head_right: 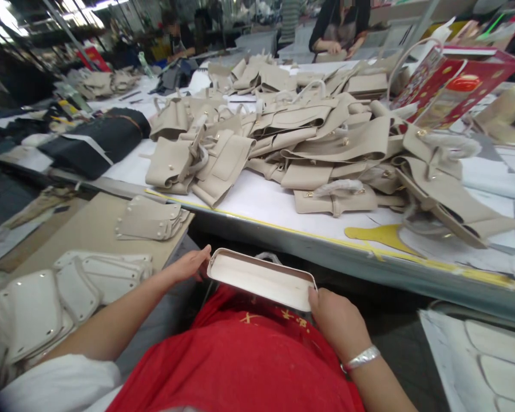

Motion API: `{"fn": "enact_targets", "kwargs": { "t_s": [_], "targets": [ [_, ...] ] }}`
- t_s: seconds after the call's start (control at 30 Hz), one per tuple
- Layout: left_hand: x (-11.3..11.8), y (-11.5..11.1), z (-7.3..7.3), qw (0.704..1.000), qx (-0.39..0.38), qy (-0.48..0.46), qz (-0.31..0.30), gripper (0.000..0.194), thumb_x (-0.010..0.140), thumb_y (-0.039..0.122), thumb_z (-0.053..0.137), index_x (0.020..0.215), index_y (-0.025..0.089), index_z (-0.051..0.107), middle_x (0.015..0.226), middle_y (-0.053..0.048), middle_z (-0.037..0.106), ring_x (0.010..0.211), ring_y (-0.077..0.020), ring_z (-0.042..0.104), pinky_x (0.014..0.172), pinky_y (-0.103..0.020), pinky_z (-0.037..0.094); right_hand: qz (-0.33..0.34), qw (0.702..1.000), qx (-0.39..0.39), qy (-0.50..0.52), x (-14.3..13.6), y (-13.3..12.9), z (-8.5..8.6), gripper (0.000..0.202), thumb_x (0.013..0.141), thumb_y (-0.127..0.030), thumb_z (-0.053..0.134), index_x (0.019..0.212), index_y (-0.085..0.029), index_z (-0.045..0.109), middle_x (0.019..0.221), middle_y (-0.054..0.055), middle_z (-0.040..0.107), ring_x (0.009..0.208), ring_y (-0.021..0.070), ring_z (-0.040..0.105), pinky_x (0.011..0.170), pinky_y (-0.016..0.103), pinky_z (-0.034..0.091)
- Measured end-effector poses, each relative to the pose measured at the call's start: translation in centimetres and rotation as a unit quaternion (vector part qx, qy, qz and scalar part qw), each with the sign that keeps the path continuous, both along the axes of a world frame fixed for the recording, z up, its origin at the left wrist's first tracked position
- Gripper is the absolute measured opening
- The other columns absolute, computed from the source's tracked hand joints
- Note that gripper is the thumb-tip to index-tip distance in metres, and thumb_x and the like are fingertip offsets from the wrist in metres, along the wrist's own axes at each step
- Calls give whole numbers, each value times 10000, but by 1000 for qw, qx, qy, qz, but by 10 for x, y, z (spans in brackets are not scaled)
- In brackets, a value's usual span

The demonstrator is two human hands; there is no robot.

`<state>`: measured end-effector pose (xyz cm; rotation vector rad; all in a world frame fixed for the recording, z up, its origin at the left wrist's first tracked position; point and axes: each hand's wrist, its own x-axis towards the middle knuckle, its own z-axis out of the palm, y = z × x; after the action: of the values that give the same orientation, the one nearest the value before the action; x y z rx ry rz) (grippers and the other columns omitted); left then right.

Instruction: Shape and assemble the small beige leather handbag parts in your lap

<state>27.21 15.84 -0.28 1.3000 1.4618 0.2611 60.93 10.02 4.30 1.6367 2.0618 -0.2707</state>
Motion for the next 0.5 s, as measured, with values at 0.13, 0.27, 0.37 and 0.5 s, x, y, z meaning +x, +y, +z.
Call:
{"fn": "enact_targets", "kwargs": {
  "t_s": [0.13, 0.27, 0.37, 0.5],
  "targets": [
    [4, -3, 8, 989, 67, 116, -66, 528, 858, 564, 267, 740, 132, 546, 722, -104, 622, 660, -213, 603, 549, -290, 467, -134, 987, -9, 93, 1, 0, 0, 475, 962, -376, 238, 803, -131, 612, 733, 104, 643, 672, 194, 630, 546, 250, 390],
    [15, -3, 13, 910, 201, 313, -182, 394, 887, 324, 258, 765, 121, 573, 859, -178, 650, 828, -292, 609, 727, -383, 444, -80, 994, 26, 74, 1, -1, 0, 335, 931, -273, 341, 805, -113, 607, 732, 126, 633, 646, 190, 628, 539, 254, 381],
    [20, -2, 11, 900, 201, 331, -200, 402, 893, 297, 235, 844, 106, 585, 905, -202, 647, 847, -314, 610, 741, -403, 438, -37, 997, 31, 52, 1, -2, 1, 225, 890, -193, 404, 833, -102, 601, 743, 135, 629, 650, 198, 632, 531, 256, 381],
    [20, -2, 8, 901, 206, 319, -210, 392, 895, 292, 234, 848, 108, 577, 895, -195, 637, 850, -312, 604, 750, -403, 434, -28, 998, 34, 55, 3, -2, 1, 195, 881, -175, 416, 823, -101, 588, 731, 135, 624, 647, 199, 635, 536, 253, 390]
  ]
}}
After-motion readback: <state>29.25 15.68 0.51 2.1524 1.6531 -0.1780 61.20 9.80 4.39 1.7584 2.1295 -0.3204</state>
